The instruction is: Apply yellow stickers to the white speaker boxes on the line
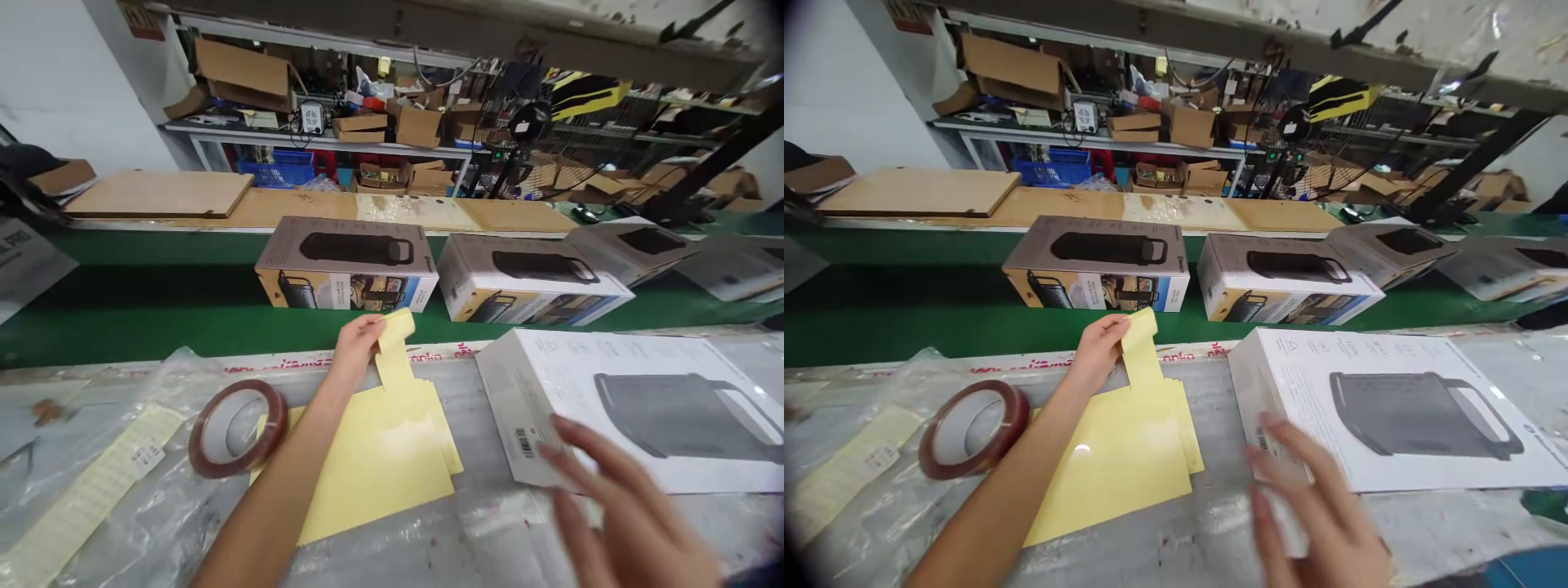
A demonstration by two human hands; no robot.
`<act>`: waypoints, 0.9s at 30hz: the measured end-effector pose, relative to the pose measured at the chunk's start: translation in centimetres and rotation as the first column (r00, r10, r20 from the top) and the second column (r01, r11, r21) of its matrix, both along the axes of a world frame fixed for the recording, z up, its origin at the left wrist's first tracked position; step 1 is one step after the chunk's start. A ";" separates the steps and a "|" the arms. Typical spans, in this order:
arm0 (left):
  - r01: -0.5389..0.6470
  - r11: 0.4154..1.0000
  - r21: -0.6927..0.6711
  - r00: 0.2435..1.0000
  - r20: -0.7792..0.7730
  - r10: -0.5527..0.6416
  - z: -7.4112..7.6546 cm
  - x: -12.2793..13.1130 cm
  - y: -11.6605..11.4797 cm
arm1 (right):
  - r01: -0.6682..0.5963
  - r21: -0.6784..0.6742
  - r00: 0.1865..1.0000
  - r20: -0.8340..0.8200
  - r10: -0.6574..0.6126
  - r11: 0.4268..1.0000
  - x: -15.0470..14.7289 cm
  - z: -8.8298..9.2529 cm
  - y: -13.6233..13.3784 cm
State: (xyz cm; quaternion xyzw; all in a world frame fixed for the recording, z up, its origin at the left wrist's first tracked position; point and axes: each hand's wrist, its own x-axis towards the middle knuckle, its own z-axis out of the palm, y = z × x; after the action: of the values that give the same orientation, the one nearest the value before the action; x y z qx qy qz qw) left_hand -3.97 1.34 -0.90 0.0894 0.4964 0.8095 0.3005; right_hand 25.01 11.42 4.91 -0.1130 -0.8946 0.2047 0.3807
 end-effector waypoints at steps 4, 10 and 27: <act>0.249 0.967 -0.051 0.946 -0.203 -0.254 3.5 2.7 -0.5 | -0.066 -0.006 0.990 -0.126 0.065 0.998 -5.4 0.6 -3.6; 0.414 0.885 -0.211 0.766 -0.445 -0.464 7.9 5.8 -2.1 | -0.059 -0.323 0.994 -0.109 0.025 0.945 -8.2 1.4 -1.4; 0.388 0.821 -0.418 0.626 -0.534 -0.568 9.4 7.5 -2.5 | 0.017 -0.023 0.994 -0.106 -0.020 1.000 -6.2 2.7 -2.7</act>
State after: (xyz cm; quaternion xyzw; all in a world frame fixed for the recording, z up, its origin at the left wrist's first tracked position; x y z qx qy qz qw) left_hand 3.54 -1.13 8.51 0.4475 0.6278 0.5457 0.3284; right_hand 18.85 8.70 7.60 -0.1145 -0.8698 0.2168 0.4282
